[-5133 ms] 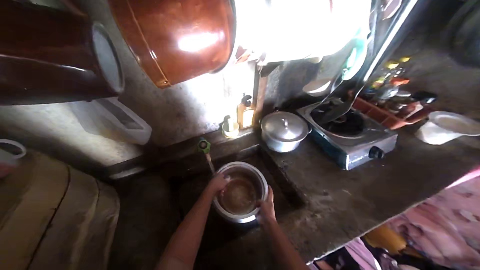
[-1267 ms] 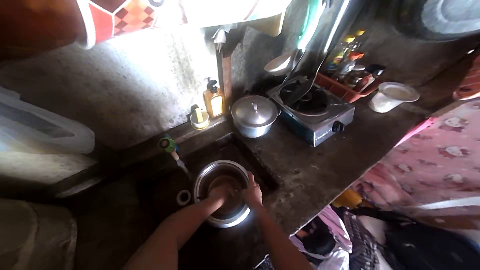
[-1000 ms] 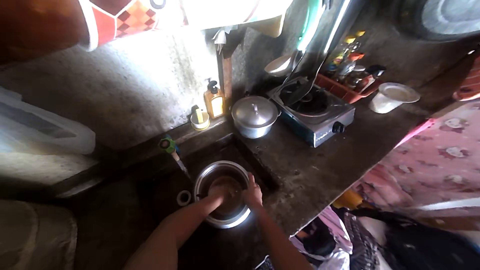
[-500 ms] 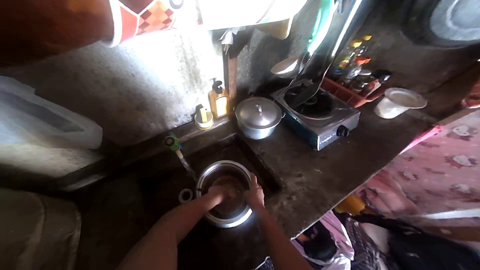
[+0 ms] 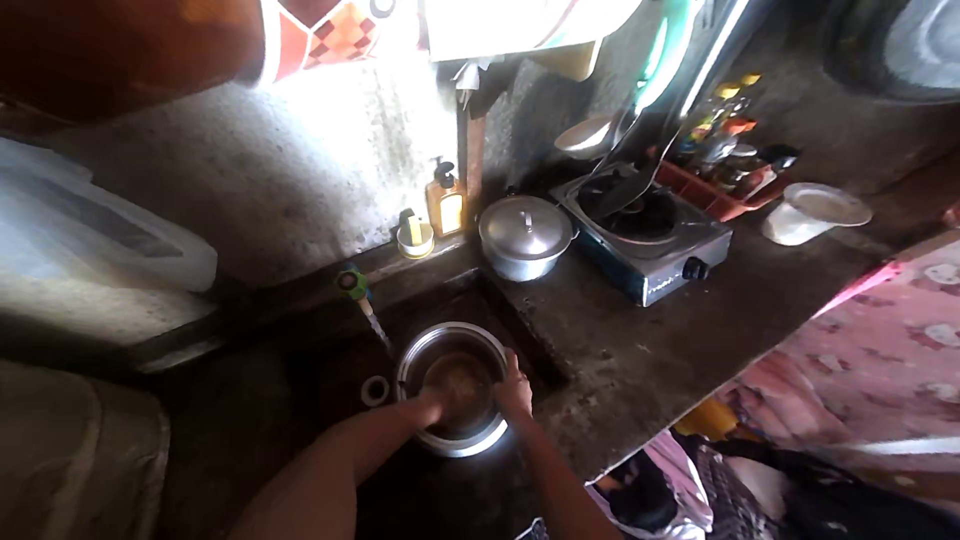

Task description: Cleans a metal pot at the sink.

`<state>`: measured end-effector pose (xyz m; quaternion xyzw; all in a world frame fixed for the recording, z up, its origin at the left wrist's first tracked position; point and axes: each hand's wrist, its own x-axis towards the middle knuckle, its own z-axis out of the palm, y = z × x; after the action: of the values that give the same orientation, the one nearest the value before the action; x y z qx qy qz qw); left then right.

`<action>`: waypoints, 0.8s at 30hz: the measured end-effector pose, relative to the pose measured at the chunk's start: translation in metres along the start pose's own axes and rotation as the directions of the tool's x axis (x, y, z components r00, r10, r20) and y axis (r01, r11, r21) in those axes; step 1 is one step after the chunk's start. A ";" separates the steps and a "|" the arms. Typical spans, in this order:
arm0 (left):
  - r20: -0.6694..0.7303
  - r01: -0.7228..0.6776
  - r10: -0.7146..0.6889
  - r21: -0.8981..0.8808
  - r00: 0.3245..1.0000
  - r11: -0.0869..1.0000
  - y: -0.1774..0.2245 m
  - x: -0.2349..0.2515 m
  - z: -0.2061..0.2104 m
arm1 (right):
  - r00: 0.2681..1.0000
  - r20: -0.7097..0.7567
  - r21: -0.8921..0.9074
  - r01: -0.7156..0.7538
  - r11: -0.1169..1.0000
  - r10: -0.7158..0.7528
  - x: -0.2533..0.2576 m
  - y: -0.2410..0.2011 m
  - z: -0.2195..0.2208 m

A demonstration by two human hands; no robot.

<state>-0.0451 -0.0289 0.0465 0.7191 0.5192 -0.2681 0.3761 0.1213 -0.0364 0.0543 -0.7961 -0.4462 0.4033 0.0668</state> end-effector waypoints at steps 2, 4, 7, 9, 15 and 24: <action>-0.049 0.048 -0.048 -0.003 0.998 0.999 0.001 0.015 -0.006 | 1.000 -0.002 0.006 0.004 1.000 -0.004 0.000 0.001 0.001; -0.101 0.093 -0.095 -0.016 0.990 0.996 0.002 0.023 -0.015 | 1.000 0.005 0.008 0.009 1.000 -0.009 -0.001 0.002 0.003; -0.063 -0.030 0.027 -0.045 0.998 0.999 0.013 0.010 0.006 | 1.000 0.009 0.003 0.004 1.000 -0.004 0.001 0.002 0.002; -0.055 -0.034 0.033 -0.010 0.998 0.999 0.011 0.021 0.012 | 1.000 0.006 0.018 -0.003 1.000 0.003 0.002 0.002 0.001; -0.074 0.033 -0.033 0.004 0.997 0.999 0.020 0.023 -0.003 | 1.000 0.006 0.004 -0.017 1.000 0.017 0.002 0.002 0.002; -0.050 0.024 -0.023 0.028 0.998 0.999 0.027 0.031 0.014 | 1.000 0.001 0.012 -0.012 1.000 0.012 0.001 0.002 0.001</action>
<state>-0.0101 -0.0284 0.0216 0.7247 0.5331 -0.2619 0.3493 0.1221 -0.0366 0.0519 -0.7983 -0.4388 0.4067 0.0690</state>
